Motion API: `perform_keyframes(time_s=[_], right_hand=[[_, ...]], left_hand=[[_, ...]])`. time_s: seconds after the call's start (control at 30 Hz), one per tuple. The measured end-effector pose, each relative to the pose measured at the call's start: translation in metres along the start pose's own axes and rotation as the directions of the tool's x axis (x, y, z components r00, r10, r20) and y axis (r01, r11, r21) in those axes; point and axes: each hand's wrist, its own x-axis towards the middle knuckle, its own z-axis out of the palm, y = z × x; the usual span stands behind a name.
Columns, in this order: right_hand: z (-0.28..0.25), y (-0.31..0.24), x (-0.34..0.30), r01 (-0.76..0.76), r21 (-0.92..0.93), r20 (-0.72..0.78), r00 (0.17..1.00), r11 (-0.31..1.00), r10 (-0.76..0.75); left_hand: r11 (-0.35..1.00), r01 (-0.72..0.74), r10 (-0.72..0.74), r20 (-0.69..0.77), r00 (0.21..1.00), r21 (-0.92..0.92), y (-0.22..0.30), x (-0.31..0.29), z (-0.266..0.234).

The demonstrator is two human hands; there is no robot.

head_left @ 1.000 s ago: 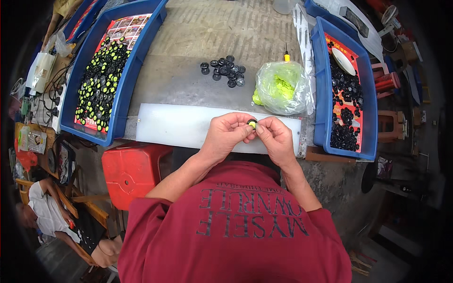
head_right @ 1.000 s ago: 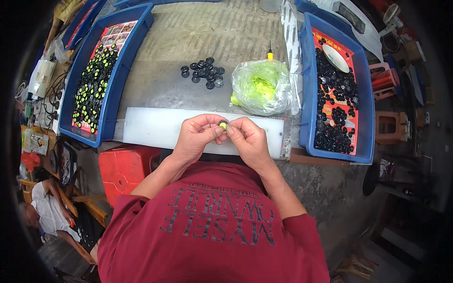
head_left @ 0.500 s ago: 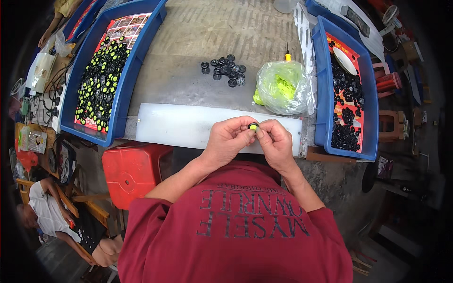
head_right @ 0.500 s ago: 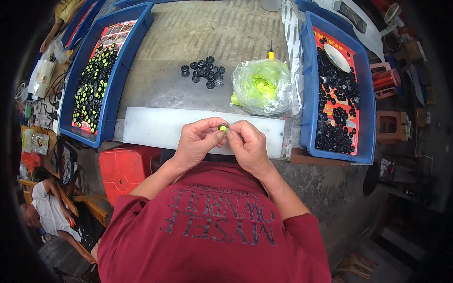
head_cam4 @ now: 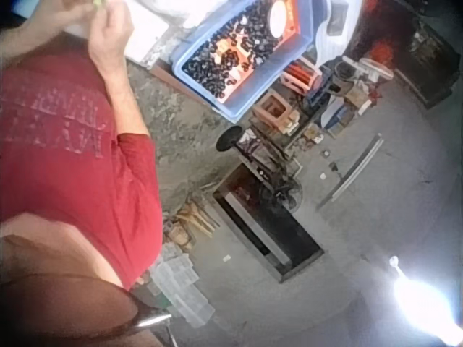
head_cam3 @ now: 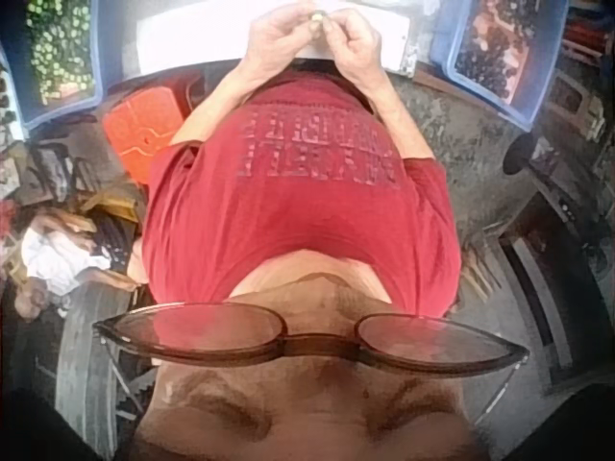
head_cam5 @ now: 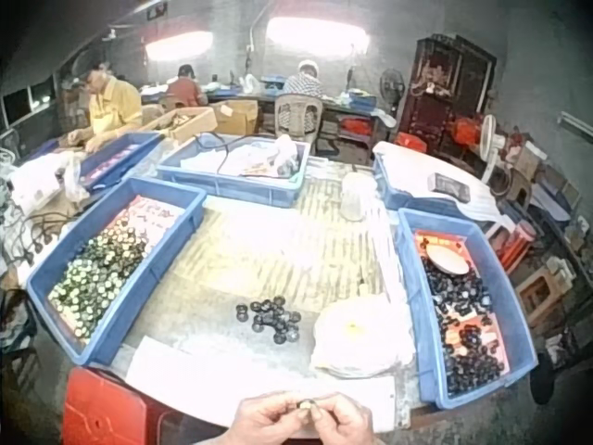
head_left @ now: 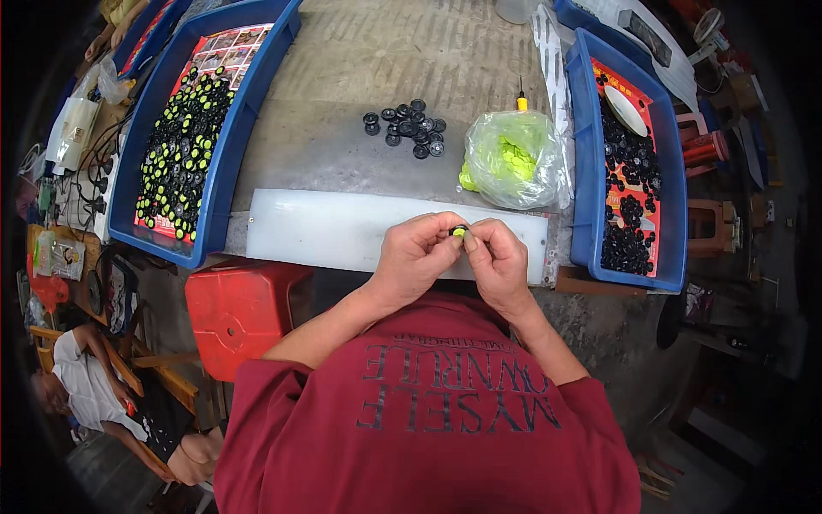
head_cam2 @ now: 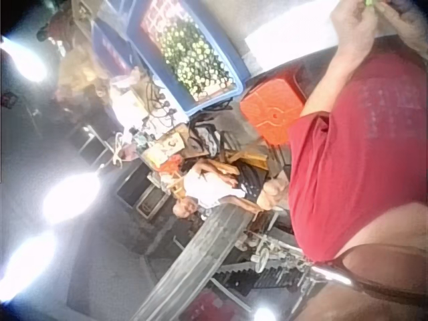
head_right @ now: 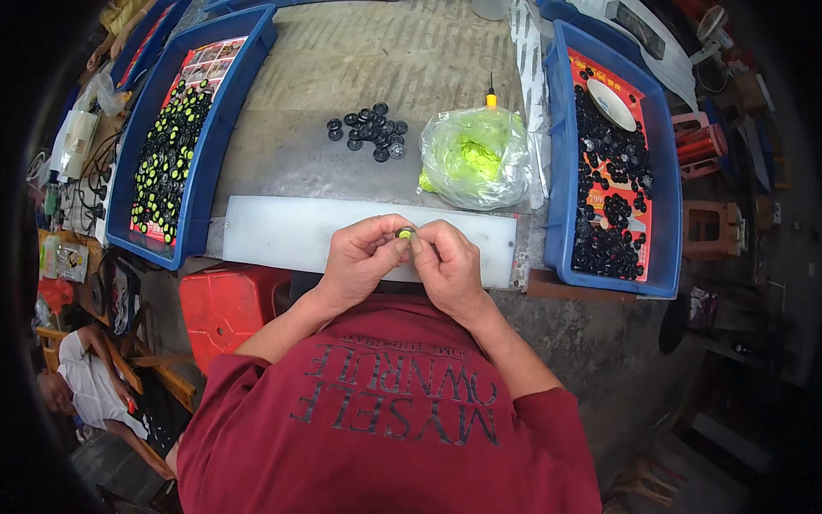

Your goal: The person assembles small components by taking round caps from the table, pressing small inserts into them by hand, and placing the assembled pieces into a tray.

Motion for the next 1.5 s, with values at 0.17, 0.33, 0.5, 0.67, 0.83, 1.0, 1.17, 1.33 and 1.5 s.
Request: perform_keyframes(time_s=[0.17,0.33,0.5,0.67,0.83,1.0,1.17,1.33,1.5], right_hand=[[0.001,0.01,-0.004,-0.2,0.272,0.057,0.98,0.941,0.192],[-0.002,0.004,-0.001,-0.273,0.412,0.123,0.962,0.87,0.243],[-0.004,0.007,-0.002,-0.282,0.402,0.136,0.959,0.871,0.247],[-0.004,0.011,-0.004,-0.257,0.338,0.114,0.966,0.905,0.232],[-0.002,0.006,-0.004,-0.226,0.317,0.095,0.974,0.921,0.207],[-0.003,0.011,-0.005,-0.223,0.232,0.066,0.975,0.947,0.213],[-0.002,0.009,-0.005,-0.179,0.218,0.053,0.984,0.959,0.171],[0.0,0.017,-0.007,-0.124,0.177,0.024,0.992,0.976,0.122],[0.0,0.012,-0.006,-0.07,0.152,0.01,0.998,0.986,0.07]], left_hand=[[0.943,0.151,-0.144,0.045,0.989,-0.298,0.004,0.006,-0.002],[0.921,0.196,-0.184,0.067,0.981,-0.336,0.004,0.007,-0.005],[0.908,0.212,-0.199,0.071,0.977,-0.363,0.004,0.007,-0.006],[0.922,0.197,-0.186,0.063,0.98,-0.335,0.005,0.006,-0.005],[0.947,0.161,-0.154,0.049,0.987,-0.278,0.003,0.004,-0.004],[0.959,0.147,-0.14,0.047,0.989,-0.24,0.002,0.004,-0.003],[0.971,0.14,-0.135,0.04,0.99,-0.192,0.004,0.001,-0.002],[0.978,0.128,-0.122,0.046,0.991,-0.166,0.006,0.001,-0.001],[0.997,0.064,-0.063,0.028,0.998,-0.037,0.007,0.001,-0.001]])
